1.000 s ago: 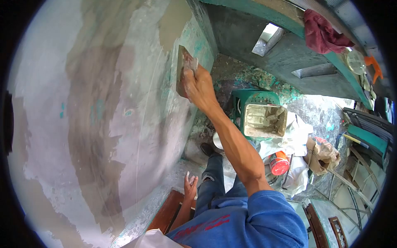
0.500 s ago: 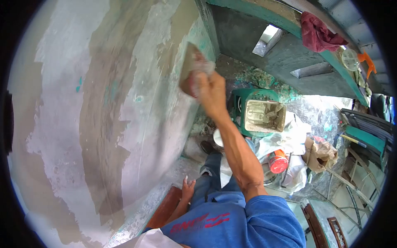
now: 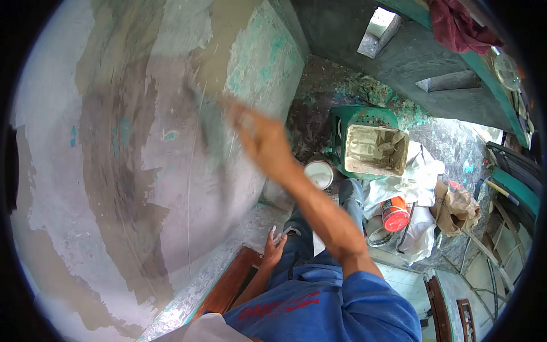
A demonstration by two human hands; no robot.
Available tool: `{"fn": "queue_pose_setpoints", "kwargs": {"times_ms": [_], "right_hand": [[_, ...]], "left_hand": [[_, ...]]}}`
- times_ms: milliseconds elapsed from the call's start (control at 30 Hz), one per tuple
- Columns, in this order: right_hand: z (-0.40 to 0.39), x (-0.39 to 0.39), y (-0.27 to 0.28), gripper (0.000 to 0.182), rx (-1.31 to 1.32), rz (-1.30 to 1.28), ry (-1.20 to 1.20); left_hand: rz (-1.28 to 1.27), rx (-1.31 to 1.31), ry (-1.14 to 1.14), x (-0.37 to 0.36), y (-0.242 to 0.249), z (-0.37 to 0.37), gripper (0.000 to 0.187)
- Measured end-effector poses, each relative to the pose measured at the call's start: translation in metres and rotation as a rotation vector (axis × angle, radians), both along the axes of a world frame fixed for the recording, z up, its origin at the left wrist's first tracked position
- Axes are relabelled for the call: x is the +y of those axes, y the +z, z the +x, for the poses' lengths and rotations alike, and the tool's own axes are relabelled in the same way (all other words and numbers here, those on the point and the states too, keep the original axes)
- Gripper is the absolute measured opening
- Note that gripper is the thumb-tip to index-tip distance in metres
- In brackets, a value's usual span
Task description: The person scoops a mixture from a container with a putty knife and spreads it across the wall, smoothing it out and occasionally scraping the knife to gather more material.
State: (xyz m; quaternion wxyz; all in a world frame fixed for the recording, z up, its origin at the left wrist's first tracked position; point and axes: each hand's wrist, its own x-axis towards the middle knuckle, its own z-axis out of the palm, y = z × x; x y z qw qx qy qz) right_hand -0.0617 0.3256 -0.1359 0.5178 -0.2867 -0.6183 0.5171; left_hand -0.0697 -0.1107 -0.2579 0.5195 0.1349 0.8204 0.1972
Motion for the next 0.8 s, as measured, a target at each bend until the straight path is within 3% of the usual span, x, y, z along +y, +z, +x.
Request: {"fn": "queue_pose_setpoints", "kwargs": {"times_ms": [67,133,233,300,367,433,500,600,767,800], "right_hand": [[0.002,0.063,-0.007,0.042,-0.098,-0.1,-0.16],[-0.026,0.11,-0.014,0.043,0.039,-0.046,-0.27],[-0.063,0.058,-0.02,0.031,-0.173,0.042,-0.217],[-0.044,-0.015,-0.008,0.034,-0.078,0.087,-0.044],[-0.008,-0.04,0.004,0.036,0.069,-0.194,0.238],[0.004,-0.009,-0.038,0.038,0.005,0.013,0.011],[0.004,0.066,-0.044,0.033,0.129,-0.114,-0.137],[-0.018,0.161,-0.055,0.026,-0.07,-0.112,-0.216],[-0.028,0.089,0.032,0.028,-0.046,0.014,-0.124],[-0.02,0.077,0.033,0.028,0.058,-0.146,-0.061]], "left_hand": [[0.05,-0.008,0.061,0.0,-0.005,-0.002,0.078],[0.086,-0.007,0.154,0.006,-0.006,-0.003,0.076],[0.049,0.002,0.192,0.007,-0.003,-0.002,0.077],[0.059,0.021,0.127,-0.005,-0.005,0.002,0.077],[0.07,0.047,0.06,-0.011,-0.007,0.005,0.077],[0.011,0.055,-0.027,-0.016,-0.006,0.004,0.078],[0.006,0.07,0.0,-0.019,-0.007,0.002,0.078],[0.0,0.066,0.061,-0.026,-0.01,0.007,0.079],[0.037,0.056,0.061,-0.018,-0.003,0.014,0.08],[0.019,0.035,0.056,-0.011,0.003,0.015,0.08]]}}
